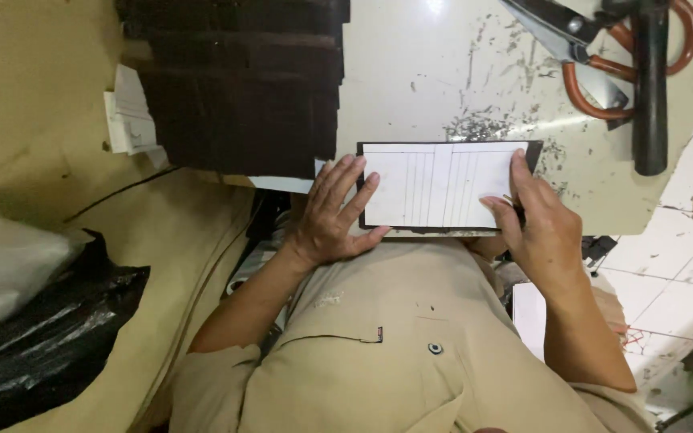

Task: Assembling leather wallets by aligning components, folding edges, and hammering them to secure the bond.

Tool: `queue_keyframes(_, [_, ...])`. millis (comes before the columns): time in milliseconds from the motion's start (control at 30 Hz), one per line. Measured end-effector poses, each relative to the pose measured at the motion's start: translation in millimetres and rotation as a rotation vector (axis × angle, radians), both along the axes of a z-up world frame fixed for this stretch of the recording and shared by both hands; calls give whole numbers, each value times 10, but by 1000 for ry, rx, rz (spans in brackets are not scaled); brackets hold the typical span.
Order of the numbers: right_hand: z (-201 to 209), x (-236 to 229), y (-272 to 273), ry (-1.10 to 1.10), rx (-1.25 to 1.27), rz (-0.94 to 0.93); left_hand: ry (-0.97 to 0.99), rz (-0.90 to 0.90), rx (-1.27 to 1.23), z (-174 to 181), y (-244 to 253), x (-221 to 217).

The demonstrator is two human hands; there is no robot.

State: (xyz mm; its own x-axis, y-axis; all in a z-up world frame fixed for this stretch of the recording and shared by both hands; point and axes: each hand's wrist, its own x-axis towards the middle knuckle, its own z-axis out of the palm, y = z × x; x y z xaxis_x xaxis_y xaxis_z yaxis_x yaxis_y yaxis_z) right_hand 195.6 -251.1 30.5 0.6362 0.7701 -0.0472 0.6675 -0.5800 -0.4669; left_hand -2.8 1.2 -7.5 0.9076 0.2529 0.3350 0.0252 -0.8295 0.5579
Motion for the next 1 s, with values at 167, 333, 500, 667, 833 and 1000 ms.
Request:
queue_keyframes(167, [-23,-13,-21,-39,-15,-8,-25,-4,28,6,9,19])
queue_keyframes(333, [14,-25,6,-24,-2,-13,-13,-15,0,49,16,25])
queue_keyframes(500, [171,-6,81,-32,-49,5,-6,-20,21,176,-9,49])
queue_keyframes(667, [274,18,75,-94,-197,54,57,79,161,183,-315,164])
queue_keyframes(833, [276,35,62,-37,-242,42,62,92,295,215,-692,486])
queue_keyframes(1000, [231,44,18,-20,-214,69,153,163,414,286,-850,557])
